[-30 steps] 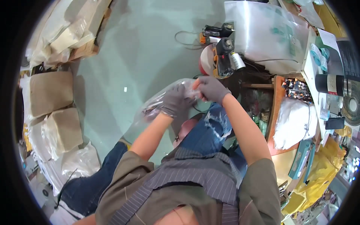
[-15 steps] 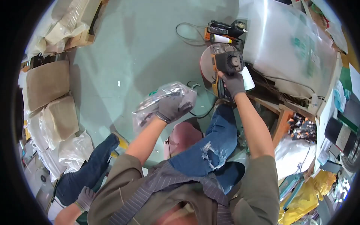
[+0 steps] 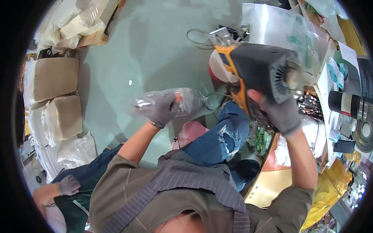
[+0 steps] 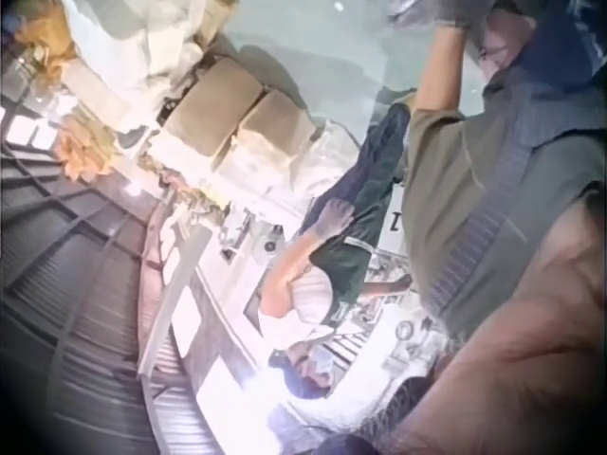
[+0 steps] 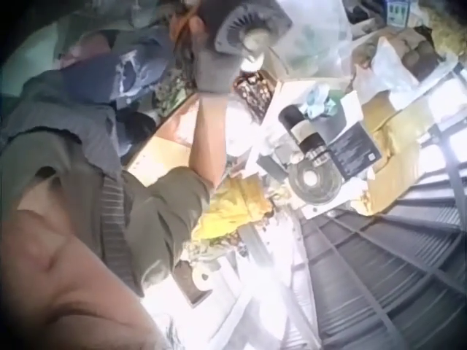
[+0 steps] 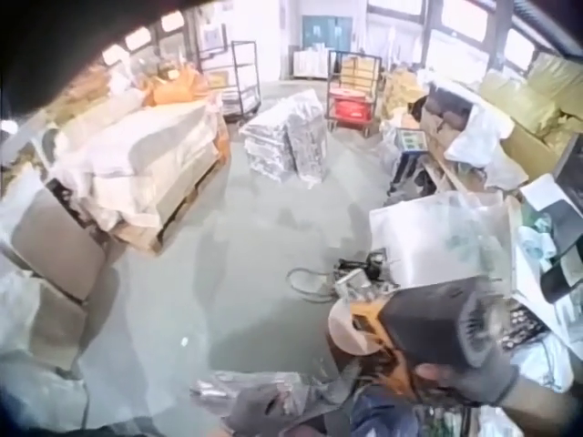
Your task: Packaging groups of brushes into plastic bags at a factory workstation using manual packing and heat-sealing tools.
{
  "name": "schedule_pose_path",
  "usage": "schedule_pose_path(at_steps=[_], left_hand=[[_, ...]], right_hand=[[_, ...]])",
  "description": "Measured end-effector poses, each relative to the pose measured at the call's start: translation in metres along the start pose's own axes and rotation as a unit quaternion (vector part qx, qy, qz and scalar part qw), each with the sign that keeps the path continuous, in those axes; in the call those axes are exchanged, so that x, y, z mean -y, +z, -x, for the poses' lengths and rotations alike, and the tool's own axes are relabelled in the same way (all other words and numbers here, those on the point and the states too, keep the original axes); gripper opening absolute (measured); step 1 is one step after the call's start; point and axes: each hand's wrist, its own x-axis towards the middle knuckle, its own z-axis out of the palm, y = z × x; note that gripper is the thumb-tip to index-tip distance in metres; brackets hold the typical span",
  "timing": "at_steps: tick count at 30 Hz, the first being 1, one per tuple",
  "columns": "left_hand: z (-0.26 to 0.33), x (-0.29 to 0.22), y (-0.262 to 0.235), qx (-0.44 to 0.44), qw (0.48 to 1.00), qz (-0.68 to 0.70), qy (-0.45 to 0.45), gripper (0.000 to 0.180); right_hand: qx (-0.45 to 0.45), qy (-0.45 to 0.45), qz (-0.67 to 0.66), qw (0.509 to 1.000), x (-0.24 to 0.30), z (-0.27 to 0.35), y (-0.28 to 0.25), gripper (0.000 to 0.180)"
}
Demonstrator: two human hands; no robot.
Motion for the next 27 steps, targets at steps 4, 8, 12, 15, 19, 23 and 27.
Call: schedule_pose_path(at_steps=[4, 8, 12, 15, 19, 23, 27], left_hand=[[0.005, -0.002, 0.019, 0.027, 0.998, -0.032, 0.053, 0.014], [-0.017, -0.019, 0.061, 0.036, 0.988, -0.055, 0.138, 0.010], [-0.023, -0.026, 0.070, 0.029, 0.978, -0.093, 0.182, 0.018], [-0.027, -0.021, 0.066, 0.055, 0.962, -0.159, 0.214, 0.014], [-0.014, -0.012, 0.064, 0.166, 0.949, -0.216, 0.157, 0.019], [0.009, -0.042, 0.040, 0.231, 0.931, -0.275, 0.070, 0.031], [0.085, -0.005, -0.040, 0.073, 0.932, -0.348, 0.073, 0.042]], right_hand=[[-0.037, 0.060, -0.089, 0.994, 0.007, 0.033, 0.004, 0.022], [-0.106, -0.039, 0.017, 0.993, -0.059, 0.027, 0.035, 0.025], [-0.052, 0.010, 0.008, 0.999, -0.085, 0.017, 0.066, 0.018], [0.031, 0.061, -0.049, 0.996, -0.077, 0.015, 0.076, 0.016], [0.134, 0.040, -0.059, 0.988, -0.068, 0.016, 0.086, 0.015], [0.161, 0.061, -0.101, 0.980, -0.055, 0.014, 0.093, 0.013], [0.098, 0.140, -0.198, 0.965, -0.044, 0.019, 0.107, 0.010]])
